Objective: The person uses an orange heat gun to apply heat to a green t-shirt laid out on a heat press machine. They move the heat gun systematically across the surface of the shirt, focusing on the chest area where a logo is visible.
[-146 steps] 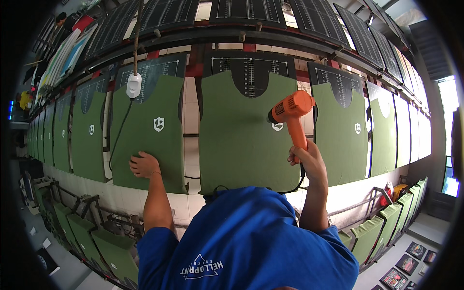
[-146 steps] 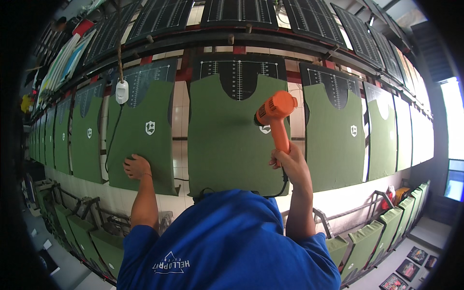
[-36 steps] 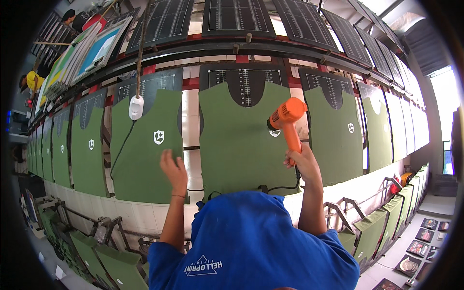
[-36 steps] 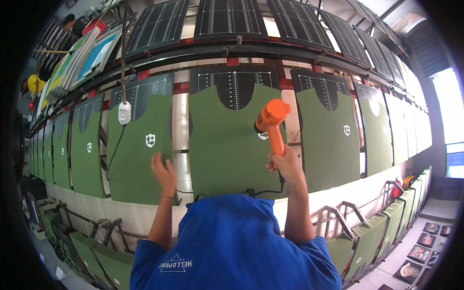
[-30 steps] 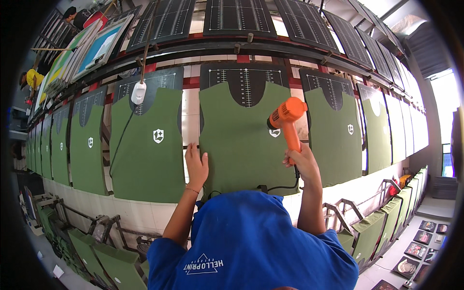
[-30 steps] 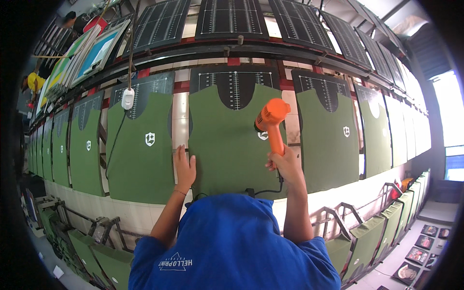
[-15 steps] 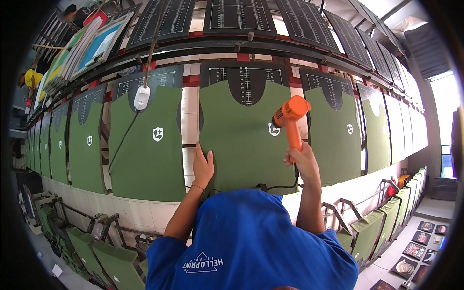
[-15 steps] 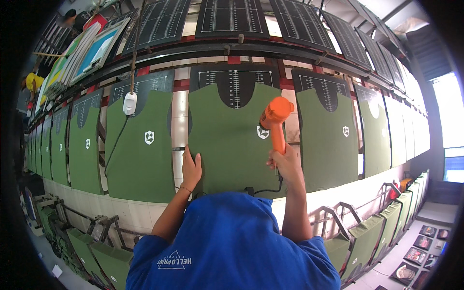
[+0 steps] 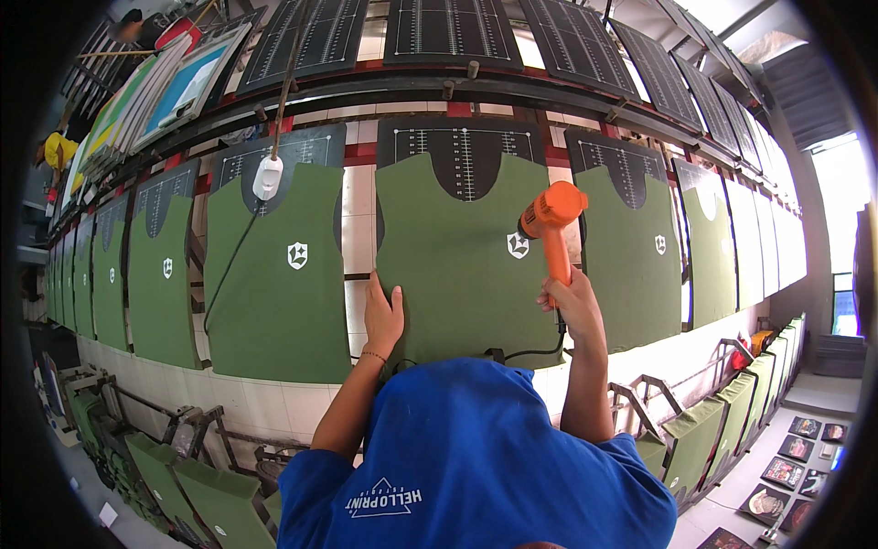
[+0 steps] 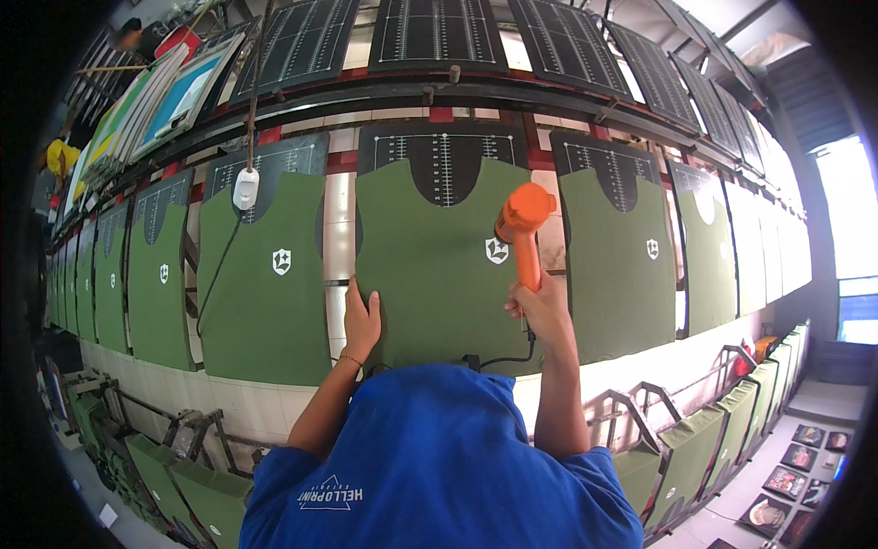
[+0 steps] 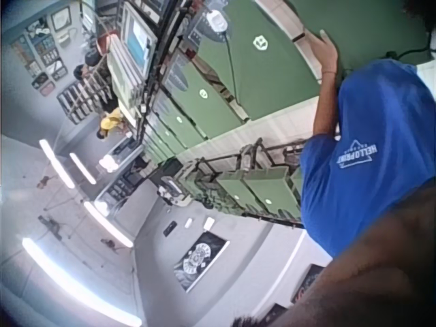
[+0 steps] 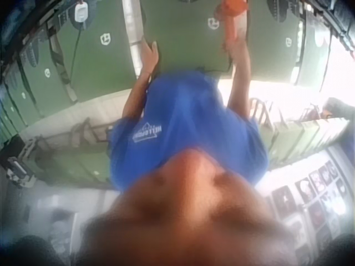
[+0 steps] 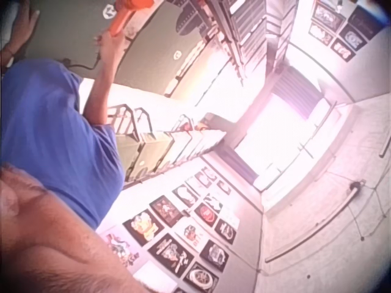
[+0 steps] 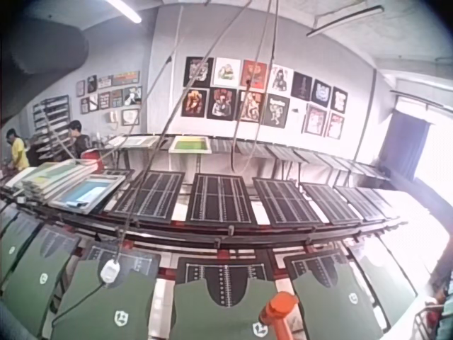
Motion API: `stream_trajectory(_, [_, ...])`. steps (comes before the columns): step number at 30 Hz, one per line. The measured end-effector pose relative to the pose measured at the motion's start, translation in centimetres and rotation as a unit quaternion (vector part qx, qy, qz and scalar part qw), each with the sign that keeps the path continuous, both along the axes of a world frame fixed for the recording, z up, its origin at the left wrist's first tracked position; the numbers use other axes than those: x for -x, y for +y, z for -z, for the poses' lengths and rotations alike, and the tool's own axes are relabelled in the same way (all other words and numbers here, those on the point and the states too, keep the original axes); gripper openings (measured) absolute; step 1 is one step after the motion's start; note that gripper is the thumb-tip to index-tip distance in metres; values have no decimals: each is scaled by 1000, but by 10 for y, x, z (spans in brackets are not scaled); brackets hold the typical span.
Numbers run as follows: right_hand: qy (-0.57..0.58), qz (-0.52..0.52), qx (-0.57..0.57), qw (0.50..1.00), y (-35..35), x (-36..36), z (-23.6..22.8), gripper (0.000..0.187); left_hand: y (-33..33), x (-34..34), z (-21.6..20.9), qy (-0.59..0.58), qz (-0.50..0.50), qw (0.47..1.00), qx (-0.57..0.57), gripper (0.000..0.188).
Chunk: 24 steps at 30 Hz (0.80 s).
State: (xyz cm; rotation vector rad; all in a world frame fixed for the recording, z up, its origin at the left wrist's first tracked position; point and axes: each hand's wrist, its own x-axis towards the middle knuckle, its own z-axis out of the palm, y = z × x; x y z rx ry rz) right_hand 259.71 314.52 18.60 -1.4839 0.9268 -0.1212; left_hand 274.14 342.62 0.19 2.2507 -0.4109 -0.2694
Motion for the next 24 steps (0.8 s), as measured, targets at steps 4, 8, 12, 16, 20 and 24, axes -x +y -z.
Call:
stream_trajectory(4, [0, 0, -5, 1000, -1, 0, 1, 21, 1, 0, 6, -19, 0, 1000, -7, 63])
stream_trajectory(8, [-6, -14, -28, 999, -4, 4, -4, 20, 1, 0, 7, -29, 3, 1000, -3, 63])
stream_trajectory(12, [2, 4, -3, 1000, 3, 4, -6, 18, 2, 1, 7, -39, 3, 999, -7, 63])
stream_trajectory(16, [-7, 4, -1, 1000, 1, 6, -5, 18, 1, 0, 7, -41, 1, 999, -11, 62])
stream_trajectory(20, [-7, -10, -11, 1000, -7, 9, -1, 23, 1, 0, 5, -28, 1, 1000, -12, 62])
stream_trajectory(24, [-3, 5, -2, 1000, -5, 8, 0, 23, 1, 0, 7, -37, 1, 999, -11, 62])
